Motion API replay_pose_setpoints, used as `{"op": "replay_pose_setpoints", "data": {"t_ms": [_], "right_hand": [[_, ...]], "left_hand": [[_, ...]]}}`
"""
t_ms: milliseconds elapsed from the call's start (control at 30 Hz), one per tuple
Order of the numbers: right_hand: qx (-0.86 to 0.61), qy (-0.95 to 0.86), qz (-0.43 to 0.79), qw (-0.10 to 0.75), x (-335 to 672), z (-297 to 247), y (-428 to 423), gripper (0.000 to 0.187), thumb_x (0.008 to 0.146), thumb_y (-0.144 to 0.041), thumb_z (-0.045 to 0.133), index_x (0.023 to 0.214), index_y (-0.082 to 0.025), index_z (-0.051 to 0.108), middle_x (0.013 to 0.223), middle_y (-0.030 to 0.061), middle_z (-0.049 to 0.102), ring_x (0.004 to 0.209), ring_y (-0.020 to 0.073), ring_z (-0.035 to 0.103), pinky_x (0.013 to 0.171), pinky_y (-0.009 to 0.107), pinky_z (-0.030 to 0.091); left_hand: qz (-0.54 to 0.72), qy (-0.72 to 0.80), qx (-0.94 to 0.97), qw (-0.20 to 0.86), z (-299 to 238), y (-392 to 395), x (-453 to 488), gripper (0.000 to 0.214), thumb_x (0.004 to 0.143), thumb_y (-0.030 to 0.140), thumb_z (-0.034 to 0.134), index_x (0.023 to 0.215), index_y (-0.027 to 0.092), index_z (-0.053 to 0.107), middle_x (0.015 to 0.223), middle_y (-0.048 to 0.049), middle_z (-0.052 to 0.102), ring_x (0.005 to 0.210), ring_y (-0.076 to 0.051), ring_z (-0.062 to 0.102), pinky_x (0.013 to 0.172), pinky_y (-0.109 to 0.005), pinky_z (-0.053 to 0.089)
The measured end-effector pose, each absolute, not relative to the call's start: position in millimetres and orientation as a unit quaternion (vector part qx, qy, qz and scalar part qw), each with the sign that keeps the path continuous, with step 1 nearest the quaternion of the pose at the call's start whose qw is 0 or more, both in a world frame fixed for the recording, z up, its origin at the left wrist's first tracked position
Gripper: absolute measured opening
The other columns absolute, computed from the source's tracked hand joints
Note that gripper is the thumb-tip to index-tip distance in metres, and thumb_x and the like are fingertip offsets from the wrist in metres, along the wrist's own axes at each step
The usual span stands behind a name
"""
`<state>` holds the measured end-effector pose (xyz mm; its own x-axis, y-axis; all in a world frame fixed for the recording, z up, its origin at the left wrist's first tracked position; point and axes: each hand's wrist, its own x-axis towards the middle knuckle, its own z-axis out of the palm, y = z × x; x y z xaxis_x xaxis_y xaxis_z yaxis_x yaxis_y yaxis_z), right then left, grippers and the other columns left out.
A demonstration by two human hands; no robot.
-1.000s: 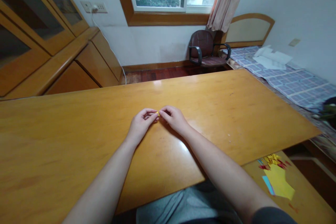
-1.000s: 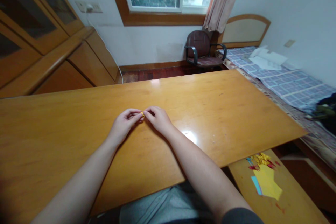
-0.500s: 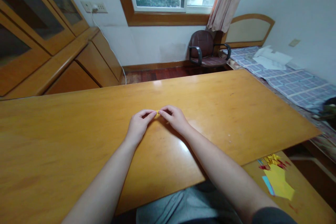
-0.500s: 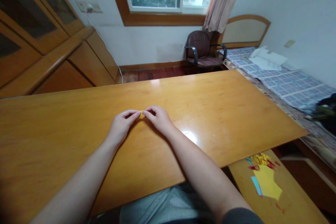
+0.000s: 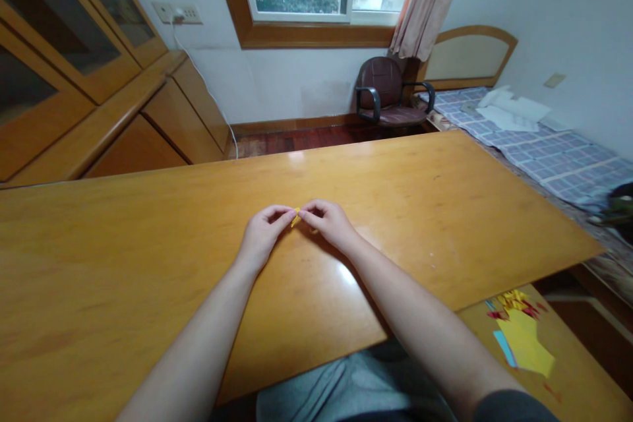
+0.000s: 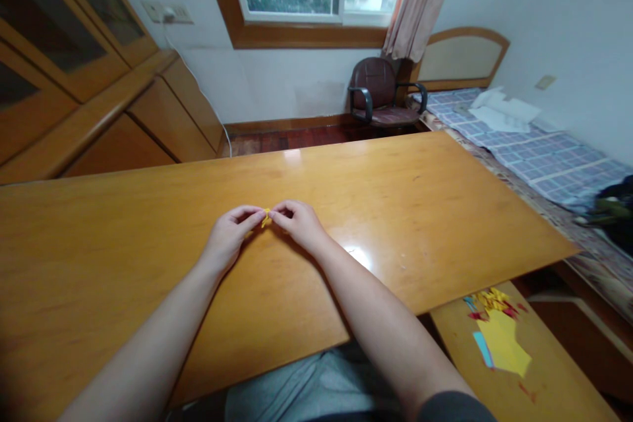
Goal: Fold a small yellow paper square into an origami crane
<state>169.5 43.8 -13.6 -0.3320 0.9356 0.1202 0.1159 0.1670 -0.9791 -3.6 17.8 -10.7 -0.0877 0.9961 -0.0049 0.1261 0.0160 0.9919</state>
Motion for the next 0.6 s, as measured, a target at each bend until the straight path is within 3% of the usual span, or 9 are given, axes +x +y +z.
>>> {"op": "replay_pose_setpoints", "data": {"t_ms": [600], "right_hand": [[-0.404, -0.631, 0.524, 0.405, 167.2, -15.5, 44.9, 0.029, 0.079, -0.044, 0.067, 0.081, -0.016, 0.069, 0.075, 0.0021, 0.067, 0.067, 0.0123, 0.057, 0.062, 0.023, 0.044]], "left_hand": [[0.484, 0.569, 0.500, 0.437, -5.5, 15.4, -1.8, 0.030, 0.070, 0.044, 0.076, 0.080, 0.016, 0.075, 0.080, -0.0050, 0.073, 0.077, -0.018, 0.062, 0.076, -0.028, 0.048]]}}
